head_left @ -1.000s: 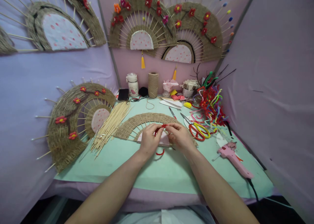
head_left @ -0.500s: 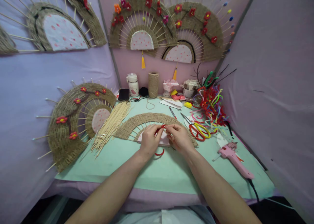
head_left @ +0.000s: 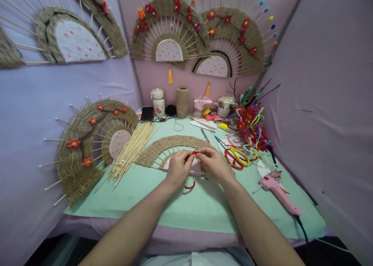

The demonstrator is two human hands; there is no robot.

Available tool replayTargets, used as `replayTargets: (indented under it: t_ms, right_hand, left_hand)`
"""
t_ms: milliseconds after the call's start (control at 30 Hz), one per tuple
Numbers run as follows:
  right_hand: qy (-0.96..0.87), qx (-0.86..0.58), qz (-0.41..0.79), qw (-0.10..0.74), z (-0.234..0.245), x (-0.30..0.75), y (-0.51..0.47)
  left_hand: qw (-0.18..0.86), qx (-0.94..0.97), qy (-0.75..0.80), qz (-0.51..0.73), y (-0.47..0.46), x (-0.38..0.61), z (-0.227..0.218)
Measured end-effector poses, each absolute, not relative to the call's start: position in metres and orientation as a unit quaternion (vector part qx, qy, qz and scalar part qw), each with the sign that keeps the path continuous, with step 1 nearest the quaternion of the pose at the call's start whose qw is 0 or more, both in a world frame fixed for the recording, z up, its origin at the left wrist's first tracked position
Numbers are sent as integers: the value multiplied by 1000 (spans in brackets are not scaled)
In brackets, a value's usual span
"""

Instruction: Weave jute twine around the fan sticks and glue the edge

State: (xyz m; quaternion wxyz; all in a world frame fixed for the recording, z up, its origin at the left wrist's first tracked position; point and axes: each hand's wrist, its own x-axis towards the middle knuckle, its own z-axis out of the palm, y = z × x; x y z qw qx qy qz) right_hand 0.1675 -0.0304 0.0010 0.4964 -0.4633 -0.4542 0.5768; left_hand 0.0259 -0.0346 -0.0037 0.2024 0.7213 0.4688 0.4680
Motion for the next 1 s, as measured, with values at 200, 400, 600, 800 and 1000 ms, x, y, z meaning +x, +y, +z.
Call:
replayTargets:
  t_ms: [200, 400, 600, 800, 1000]
  right_hand:
    - [-555, -448, 516, 476, 5, 171, -32]
    - [-739, -374, 293, 477, 13, 177, -35]
    - [-754, -341, 238, 508, 5, 175, -35]
    - [-599, -444, 414, 522, 3, 172, -31]
    - [-549, -461, 497, 489, 7, 172, -30]
  left_hand:
    - [361, 654, 474, 467, -33, 24, 2]
    - [697, 466, 362, 408, -25, 15, 5]
    - [804, 380, 311, 334, -22, 9, 5]
    - [459, 585, 455, 489, -29, 17, 7]
    - [301, 671, 462, 495, -35, 23, 2]
